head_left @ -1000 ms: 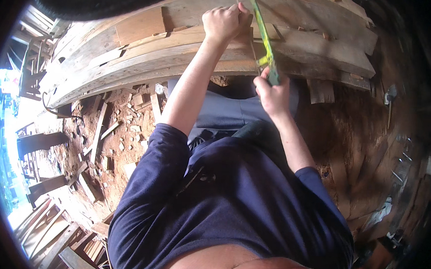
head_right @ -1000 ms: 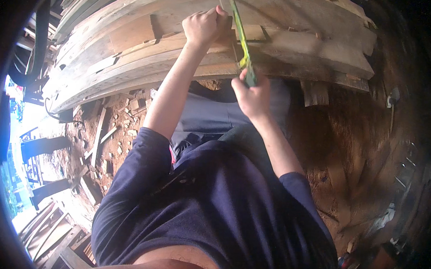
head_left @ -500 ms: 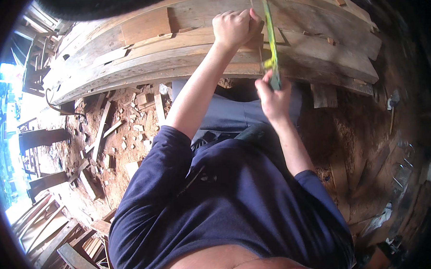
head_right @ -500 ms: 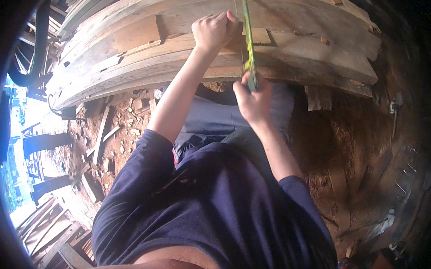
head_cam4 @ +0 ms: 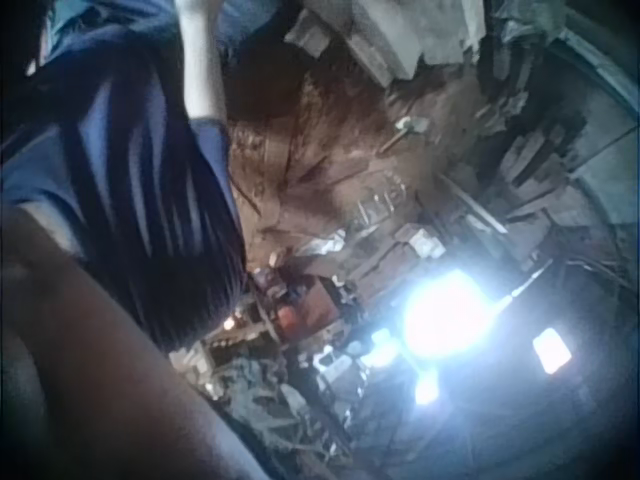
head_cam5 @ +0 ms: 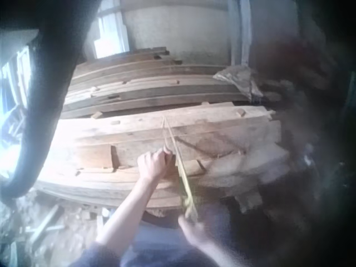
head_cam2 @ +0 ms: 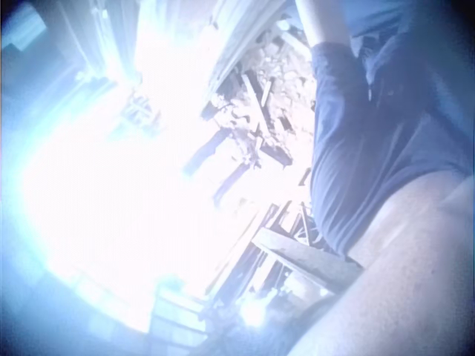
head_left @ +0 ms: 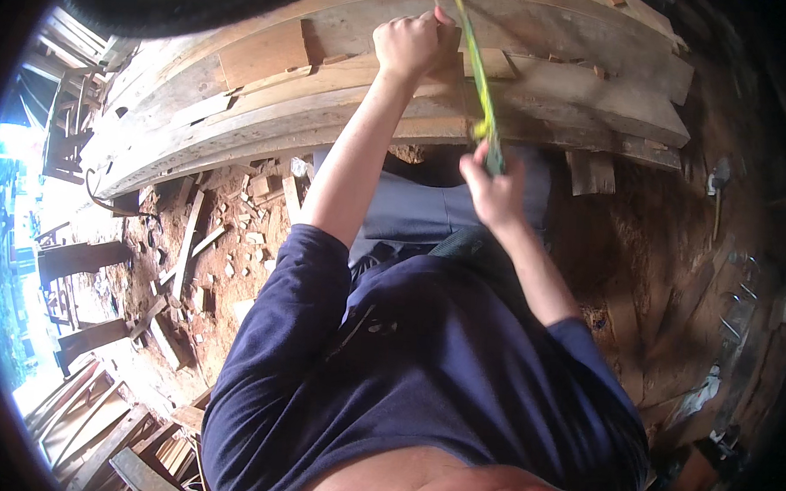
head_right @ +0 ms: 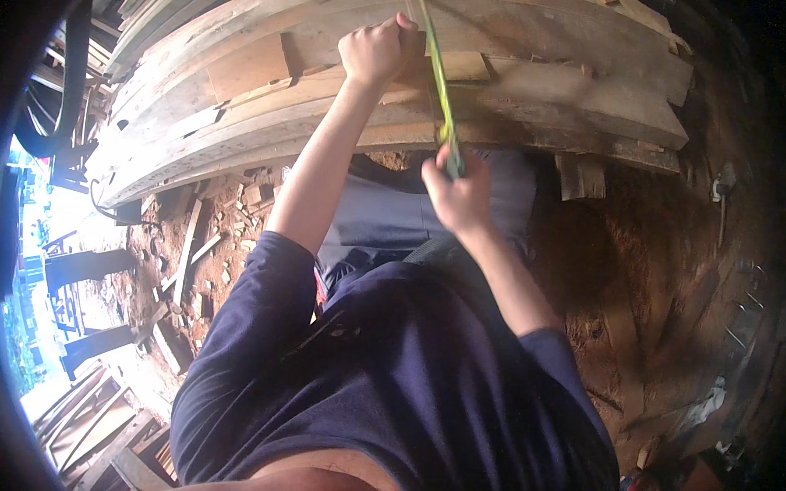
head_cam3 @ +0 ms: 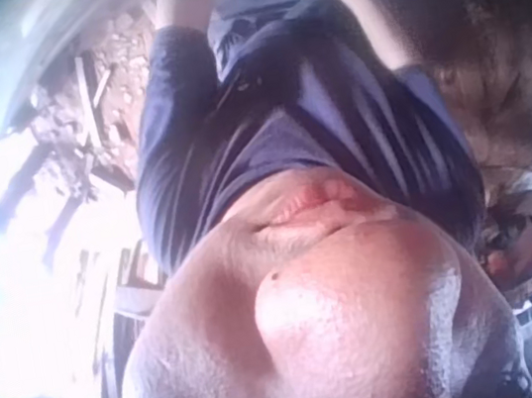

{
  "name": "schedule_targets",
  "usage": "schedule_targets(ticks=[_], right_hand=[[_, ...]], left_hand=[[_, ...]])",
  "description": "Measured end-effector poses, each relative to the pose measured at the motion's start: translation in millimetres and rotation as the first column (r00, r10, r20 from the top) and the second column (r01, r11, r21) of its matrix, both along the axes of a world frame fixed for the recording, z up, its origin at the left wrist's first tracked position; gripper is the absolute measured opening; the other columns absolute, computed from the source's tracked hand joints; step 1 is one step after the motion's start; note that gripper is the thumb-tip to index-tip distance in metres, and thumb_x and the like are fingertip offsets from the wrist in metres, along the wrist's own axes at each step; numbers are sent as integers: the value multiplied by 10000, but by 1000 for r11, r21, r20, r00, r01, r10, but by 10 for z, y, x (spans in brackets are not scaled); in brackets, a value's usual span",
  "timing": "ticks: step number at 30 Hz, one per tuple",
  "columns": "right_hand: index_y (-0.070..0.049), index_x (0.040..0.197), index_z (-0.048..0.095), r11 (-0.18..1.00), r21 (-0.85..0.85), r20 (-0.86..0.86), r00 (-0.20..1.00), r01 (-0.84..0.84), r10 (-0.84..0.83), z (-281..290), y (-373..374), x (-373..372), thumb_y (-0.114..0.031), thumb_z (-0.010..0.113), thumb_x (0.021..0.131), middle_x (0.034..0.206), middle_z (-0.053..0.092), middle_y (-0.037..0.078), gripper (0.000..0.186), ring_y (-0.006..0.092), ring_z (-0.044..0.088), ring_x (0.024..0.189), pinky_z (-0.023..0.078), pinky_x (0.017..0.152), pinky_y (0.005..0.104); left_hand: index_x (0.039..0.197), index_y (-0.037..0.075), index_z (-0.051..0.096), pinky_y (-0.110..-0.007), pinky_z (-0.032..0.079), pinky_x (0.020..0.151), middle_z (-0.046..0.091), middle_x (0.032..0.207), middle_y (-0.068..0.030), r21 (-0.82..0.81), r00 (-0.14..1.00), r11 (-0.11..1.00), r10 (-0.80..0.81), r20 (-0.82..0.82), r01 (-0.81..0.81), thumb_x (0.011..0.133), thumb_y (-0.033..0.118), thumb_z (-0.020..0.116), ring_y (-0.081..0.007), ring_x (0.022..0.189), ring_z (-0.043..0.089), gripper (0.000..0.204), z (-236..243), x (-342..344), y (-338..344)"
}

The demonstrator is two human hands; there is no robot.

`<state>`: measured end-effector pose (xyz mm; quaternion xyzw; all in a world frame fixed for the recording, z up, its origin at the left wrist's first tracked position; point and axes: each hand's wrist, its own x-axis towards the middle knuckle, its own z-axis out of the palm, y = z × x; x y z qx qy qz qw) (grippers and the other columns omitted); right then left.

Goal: The person uses a hand saw to cut a piece of wood placed on a workbench. They hold the saw with both hands and make repeated back-and-forth strokes to cut through the wood.

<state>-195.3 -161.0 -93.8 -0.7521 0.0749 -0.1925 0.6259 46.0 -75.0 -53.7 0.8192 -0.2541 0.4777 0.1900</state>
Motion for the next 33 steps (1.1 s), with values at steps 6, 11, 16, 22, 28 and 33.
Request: schedule_targets(ticks=[6,11,16,22,28,33], right_hand=[[-81,839,580,981,195,26,1000,9,-15,16,-176,-279,-46,734,908,711,603,-19,173,79,558,668,454,621,282],[-56,842,592,988,147,-1,999,39,-39,45,-185,69,-99,733,904,680,589,2,160,86,560,660,440,604,311],[-91,801,542,997,27,191,979,-75,68,24,-167,-482,-40,729,907,702,588,-10,220,80,548,654,447,621,295],[-87,818,550,1000,20,39,999,-7,7,90,-262,7,-35,714,946,693,572,-39,215,50,510,594,423,566,260],[-73,824,560,999,41,59,998,-12,10,171,-85,-43,-65,718,901,656,558,-12,175,84,545,635,440,581,317],[-64,801,564,995,95,-17,999,42,-40,219,-191,230,-62,708,898,673,595,10,173,82,552,625,448,576,315]], left_hand=[[512,176,563,-380,487,401,545,431,-50,-97,991,988,-118,58,124,903,273,642,-258,384,596,411,-85,-138,-188],[510,174,565,-385,484,400,550,433,-57,-42,996,995,-89,3,89,918,266,633,-262,383,595,424,-58,-82,-138],[503,179,569,-386,479,402,566,441,-62,-10,997,998,59,-53,-60,930,271,624,-265,384,595,440,-4,69,-108],[536,166,561,-372,489,427,584,479,-42,-68,985,985,-152,83,157,921,243,631,-244,431,621,398,-46,-172,-107],[546,163,546,-377,485,436,593,499,-36,-84,957,956,-273,95,281,892,184,651,-243,423,603,362,43,-186,-41],[538,155,555,-377,452,415,549,465,-56,-108,979,974,-195,62,201,908,189,655,-252,399,574,385,-19,-233,-102]])
